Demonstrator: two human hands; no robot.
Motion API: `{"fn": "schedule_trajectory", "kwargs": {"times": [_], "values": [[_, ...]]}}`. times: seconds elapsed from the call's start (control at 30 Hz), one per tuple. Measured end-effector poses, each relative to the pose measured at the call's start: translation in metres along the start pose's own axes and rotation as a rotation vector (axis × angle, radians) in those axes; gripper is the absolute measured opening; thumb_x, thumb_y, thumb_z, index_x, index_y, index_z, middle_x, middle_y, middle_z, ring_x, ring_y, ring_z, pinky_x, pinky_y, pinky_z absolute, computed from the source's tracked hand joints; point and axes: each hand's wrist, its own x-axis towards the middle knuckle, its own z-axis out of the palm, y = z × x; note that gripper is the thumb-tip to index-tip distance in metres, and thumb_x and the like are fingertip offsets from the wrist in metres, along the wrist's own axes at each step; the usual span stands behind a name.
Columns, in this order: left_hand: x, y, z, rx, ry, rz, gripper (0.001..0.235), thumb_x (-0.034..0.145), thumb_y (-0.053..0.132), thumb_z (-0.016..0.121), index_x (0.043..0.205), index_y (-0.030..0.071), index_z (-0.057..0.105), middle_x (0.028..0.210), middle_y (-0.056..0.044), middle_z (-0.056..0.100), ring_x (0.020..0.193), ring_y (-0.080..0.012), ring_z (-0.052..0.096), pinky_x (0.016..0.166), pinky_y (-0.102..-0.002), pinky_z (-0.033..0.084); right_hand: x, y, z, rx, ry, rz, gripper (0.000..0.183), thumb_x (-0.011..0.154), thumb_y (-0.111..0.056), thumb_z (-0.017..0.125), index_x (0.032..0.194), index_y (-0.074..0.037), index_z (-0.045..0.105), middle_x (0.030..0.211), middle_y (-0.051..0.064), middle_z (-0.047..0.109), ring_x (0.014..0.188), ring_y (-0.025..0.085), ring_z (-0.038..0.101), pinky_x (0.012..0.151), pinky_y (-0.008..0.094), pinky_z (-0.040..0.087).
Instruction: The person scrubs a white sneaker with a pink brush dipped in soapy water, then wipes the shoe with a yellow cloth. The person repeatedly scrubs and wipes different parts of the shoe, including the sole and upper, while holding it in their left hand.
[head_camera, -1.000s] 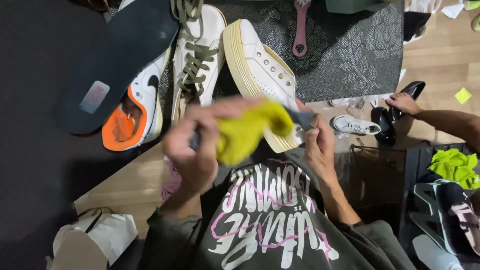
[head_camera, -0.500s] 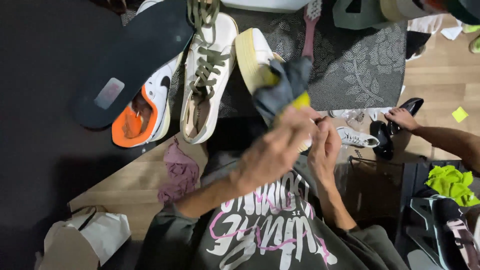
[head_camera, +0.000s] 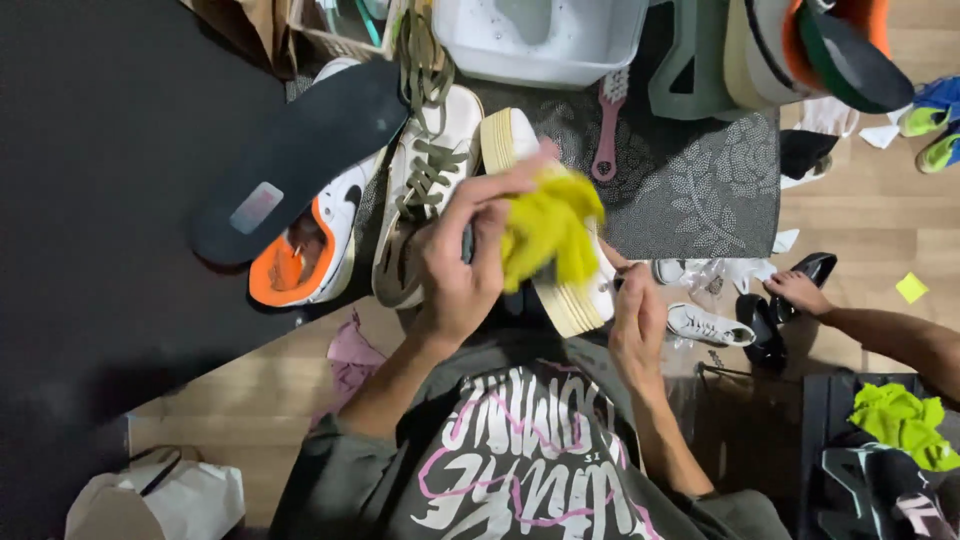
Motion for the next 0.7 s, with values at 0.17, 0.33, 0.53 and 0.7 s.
{"fn": "schedule_trajectory", "kwargs": {"times": [0.17,0.33,0.53,0.7], "values": [[-0.013,-0.052,0.031,0.446,-0.193,0.344,0.021,0.102,0.019,0.066,0.115,0.005,0.073,0.145,-0.01,0.06,0.142,-0.0306,0.05,0.123,-0.046,0.036,0.004,-0.013,0.007,-0.015,-0.064,-0.16,0.047,0.115,-0.03,0.027,0.079,-0.002,0.039,0.139,0.029,0.062,0.13,0.043,0.055,0.089,0.041,0.042],[0.006,-0.062,0.001,0.41,-0.265,0.206,0.034,0.109,0.019,0.049,0.139,0.009,0.06,0.15,-0.014,0.05,0.144,-0.036,0.043,0.125,-0.054,0.03,-0.009,0.018,0.009,0.007,-0.097,-0.238,0.048,0.113,-0.035,0.033,0.077,-0.004,0.045,0.13,0.03,0.066,0.128,0.042,0.061,0.082,0.037,0.047],[0.014,-0.075,0.009,0.516,-0.226,0.057,0.045,0.112,0.024,0.039,0.152,0.002,0.043,0.158,-0.022,0.038,0.15,-0.0339,0.032,0.126,-0.047,0.027,-0.003,-0.015,0.018,-0.035,-0.024,-0.323,0.045,0.112,-0.029,0.037,0.078,-0.003,0.049,0.085,0.021,0.068,0.092,0.032,0.068,0.06,0.032,0.042],[-0.052,-0.033,0.04,0.643,-0.366,0.204,0.037,0.104,0.004,0.051,0.14,0.002,0.059,0.147,-0.023,0.054,0.141,-0.0322,0.05,0.125,-0.046,0.033,-0.011,0.025,0.009,-0.116,0.024,-0.286,0.044,0.112,-0.025,0.037,0.079,-0.003,0.057,0.07,0.014,0.062,0.061,0.029,0.065,0.059,0.034,0.046]]}}
